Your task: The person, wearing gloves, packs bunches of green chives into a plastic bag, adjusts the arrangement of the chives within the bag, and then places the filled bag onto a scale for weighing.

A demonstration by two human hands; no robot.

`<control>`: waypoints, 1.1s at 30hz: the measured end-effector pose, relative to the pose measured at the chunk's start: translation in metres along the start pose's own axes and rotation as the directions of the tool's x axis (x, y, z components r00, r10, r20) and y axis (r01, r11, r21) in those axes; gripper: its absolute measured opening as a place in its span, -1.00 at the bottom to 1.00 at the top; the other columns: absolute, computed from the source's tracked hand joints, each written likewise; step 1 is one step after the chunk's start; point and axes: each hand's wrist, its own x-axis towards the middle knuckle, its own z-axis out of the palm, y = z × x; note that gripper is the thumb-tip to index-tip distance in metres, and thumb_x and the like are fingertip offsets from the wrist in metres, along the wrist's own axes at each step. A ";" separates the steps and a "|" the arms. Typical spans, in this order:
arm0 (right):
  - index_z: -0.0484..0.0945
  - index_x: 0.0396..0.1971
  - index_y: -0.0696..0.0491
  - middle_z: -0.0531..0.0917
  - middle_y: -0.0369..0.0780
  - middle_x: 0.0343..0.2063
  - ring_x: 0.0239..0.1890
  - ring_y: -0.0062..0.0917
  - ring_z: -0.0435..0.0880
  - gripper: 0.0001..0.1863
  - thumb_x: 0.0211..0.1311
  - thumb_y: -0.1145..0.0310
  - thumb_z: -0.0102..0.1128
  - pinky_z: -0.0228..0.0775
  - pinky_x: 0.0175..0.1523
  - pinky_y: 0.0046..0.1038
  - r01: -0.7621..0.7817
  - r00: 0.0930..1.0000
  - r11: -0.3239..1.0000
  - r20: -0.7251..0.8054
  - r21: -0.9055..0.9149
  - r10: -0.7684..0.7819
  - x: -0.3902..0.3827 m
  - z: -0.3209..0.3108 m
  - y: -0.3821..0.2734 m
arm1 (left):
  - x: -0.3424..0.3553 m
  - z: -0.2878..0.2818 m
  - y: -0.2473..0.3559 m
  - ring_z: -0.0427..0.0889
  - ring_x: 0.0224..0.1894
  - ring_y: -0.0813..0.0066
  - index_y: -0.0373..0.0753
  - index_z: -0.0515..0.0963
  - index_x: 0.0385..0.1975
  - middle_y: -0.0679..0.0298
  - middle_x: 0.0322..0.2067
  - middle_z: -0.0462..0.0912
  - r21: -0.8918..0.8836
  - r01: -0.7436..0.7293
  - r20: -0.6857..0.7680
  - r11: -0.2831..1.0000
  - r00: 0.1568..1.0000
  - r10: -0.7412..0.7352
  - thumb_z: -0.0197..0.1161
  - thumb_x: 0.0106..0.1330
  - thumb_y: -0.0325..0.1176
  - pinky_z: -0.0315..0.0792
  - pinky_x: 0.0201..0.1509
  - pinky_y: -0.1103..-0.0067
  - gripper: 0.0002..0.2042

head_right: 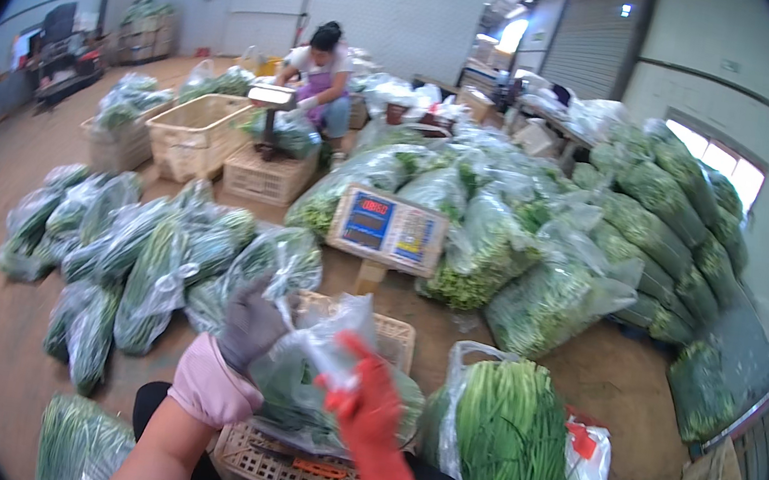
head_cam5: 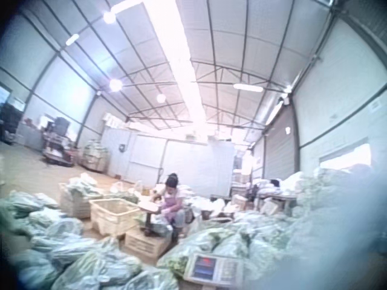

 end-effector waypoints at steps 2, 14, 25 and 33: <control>0.57 -0.10 0.12 0.59 -0.24 -0.60 -0.62 -0.67 0.48 -0.71 0.34 0.26 0.06 0.36 -0.49 -0.64 -0.198 0.974 0.957 -0.154 -0.213 0.167 -0.031 -0.001 0.008 | 0.021 -0.069 0.038 0.42 -0.03 0.06 -0.17 0.24 0.11 -0.08 -0.03 0.39 -0.048 -0.080 -0.054 0.996 0.996 0.077 0.06 0.23 -0.11 0.31 0.12 0.24 -0.52; 0.48 0.08 0.06 0.68 -0.31 -0.41 -0.32 -0.61 0.61 -0.62 0.24 0.42 0.17 0.32 0.08 -0.49 0.075 0.990 0.760 -0.040 -0.646 -0.132 -0.034 -0.013 -0.019 | -0.037 0.050 -0.006 0.63 -0.33 0.29 -0.05 0.26 0.14 0.05 -0.13 0.54 0.369 0.048 0.129 0.928 0.986 -0.103 0.05 0.34 -0.24 0.55 -0.37 0.52 -0.62; 0.44 0.10 0.13 0.16 -0.51 -0.92 -0.80 -0.75 0.13 -0.58 0.26 0.38 -0.16 0.19 -0.55 -0.60 -0.102 0.879 0.816 -0.334 0.568 0.342 -0.059 -0.078 0.011 | 0.002 -0.049 0.036 0.40 -0.37 0.25 0.02 0.27 -0.01 0.15 -0.29 0.40 0.091 -0.117 -0.443 0.989 0.885 0.146 0.17 0.16 -0.04 0.34 -0.36 0.40 -0.57; -0.07 0.37 0.07 0.62 -0.18 -0.29 -0.74 -0.72 0.23 -0.18 0.28 -0.06 -0.02 0.26 -0.48 -0.61 -0.456 0.872 0.755 0.070 0.471 0.484 -0.039 -0.027 -0.016 | -0.063 0.078 0.007 0.55 -0.46 0.53 -0.30 0.30 0.14 0.19 -0.39 0.58 0.919 -0.032 0.103 0.393 0.982 -0.161 0.07 0.29 -0.41 0.42 -0.39 0.65 -0.59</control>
